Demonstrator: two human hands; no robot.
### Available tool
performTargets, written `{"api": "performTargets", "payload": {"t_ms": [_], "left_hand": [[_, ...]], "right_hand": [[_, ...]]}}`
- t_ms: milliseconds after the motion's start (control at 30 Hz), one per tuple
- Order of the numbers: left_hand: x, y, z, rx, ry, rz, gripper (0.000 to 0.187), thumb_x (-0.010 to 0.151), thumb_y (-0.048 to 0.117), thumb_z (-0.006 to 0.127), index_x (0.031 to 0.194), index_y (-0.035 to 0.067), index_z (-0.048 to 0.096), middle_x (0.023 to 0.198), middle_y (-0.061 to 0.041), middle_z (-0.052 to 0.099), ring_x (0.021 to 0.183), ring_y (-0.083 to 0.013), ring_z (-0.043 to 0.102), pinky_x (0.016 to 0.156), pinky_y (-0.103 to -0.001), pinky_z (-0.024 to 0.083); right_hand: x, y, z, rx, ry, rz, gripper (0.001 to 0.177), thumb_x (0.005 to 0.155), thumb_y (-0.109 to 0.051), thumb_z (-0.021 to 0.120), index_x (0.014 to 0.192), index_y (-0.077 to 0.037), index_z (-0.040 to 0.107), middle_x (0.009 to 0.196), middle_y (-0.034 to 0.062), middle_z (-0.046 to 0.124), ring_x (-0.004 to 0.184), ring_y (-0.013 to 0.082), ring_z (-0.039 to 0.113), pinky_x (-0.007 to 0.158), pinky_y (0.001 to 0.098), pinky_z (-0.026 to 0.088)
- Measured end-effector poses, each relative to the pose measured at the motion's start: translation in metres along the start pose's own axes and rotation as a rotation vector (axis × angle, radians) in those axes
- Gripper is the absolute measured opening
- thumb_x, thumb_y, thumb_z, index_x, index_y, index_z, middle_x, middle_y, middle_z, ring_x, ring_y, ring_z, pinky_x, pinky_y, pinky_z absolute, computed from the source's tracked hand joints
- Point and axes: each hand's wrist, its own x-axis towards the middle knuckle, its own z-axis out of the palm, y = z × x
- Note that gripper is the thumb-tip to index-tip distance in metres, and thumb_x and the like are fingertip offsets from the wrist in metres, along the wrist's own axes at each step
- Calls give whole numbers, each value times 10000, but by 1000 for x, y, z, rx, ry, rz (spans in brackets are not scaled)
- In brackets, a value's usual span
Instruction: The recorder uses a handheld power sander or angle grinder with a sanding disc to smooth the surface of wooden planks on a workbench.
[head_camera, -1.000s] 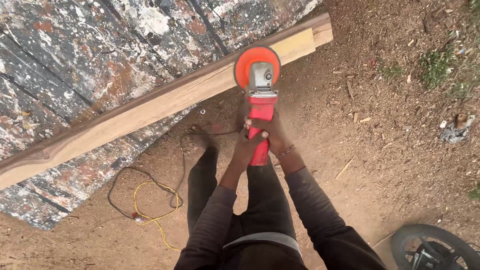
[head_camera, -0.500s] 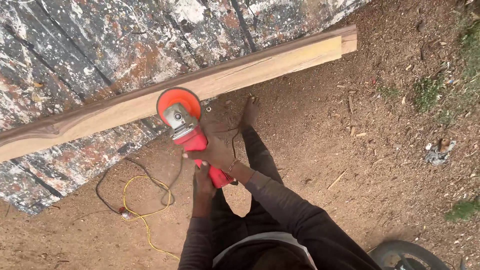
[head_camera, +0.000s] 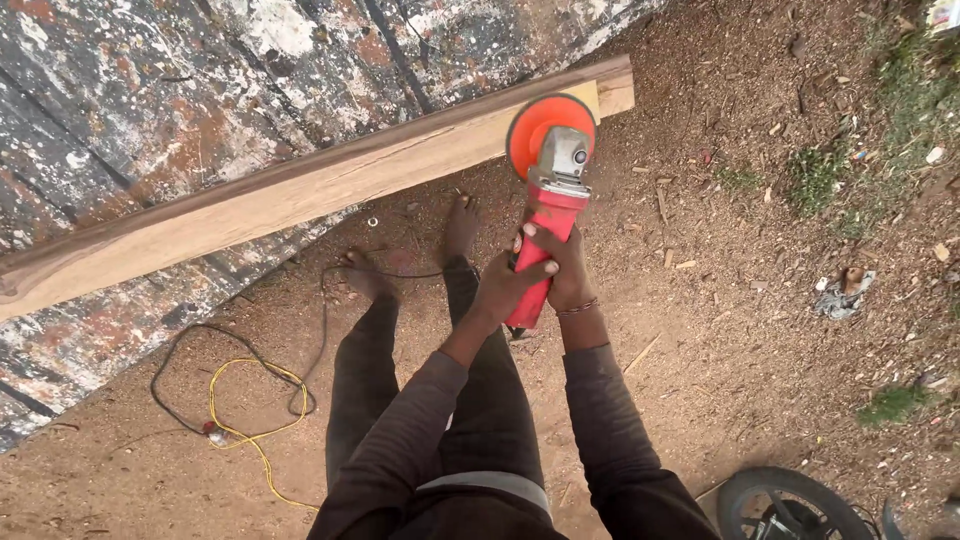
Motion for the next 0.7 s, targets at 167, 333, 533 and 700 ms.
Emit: {"api": "performTargets", "payload": {"t_ms": [167, 333, 533, 700], "left_hand": [[-23, -31, -15, -307, 111, -4, 506, 817, 269, 788, 1225, 34, 601, 1053, -38, 718, 906, -125, 723, 811, -311, 608], [1, 4, 17, 9, 67, -20, 383, 859, 272, 811, 1064, -27, 686, 901, -84, 739, 778, -134, 696, 709, -330, 569], [27, 39, 23, 210, 64, -125, 395, 828, 282, 841, 1023, -22, 679, 861, -97, 729, 732, -150, 686, 682, -322, 553], [-16, -20, -5, -185, 58, -1, 401, 829, 235, 799, 1118, 1, 648, 963, -69, 737, 849, -150, 719, 761, -329, 601]], "right_hand": [[-3, 3, 30, -375, -76, 81, 479, 794, -81, 806, 1220, -6, 600, 983, 54, 709, 841, 142, 695, 738, 301, 595], [15, -2, -28, -183, -50, 30, 370, 909, -104, 778, 1183, 73, 605, 953, 115, 687, 815, 200, 683, 728, 333, 582], [30, -22, -22, -153, -49, 9, 341, 916, -121, 751, 1173, 59, 618, 983, 117, 696, 848, 195, 690, 748, 324, 590], [2, 0, 7, -351, -107, 57, 423, 824, -68, 778, 1200, -6, 594, 1023, 68, 688, 890, 147, 669, 771, 303, 576]]}}
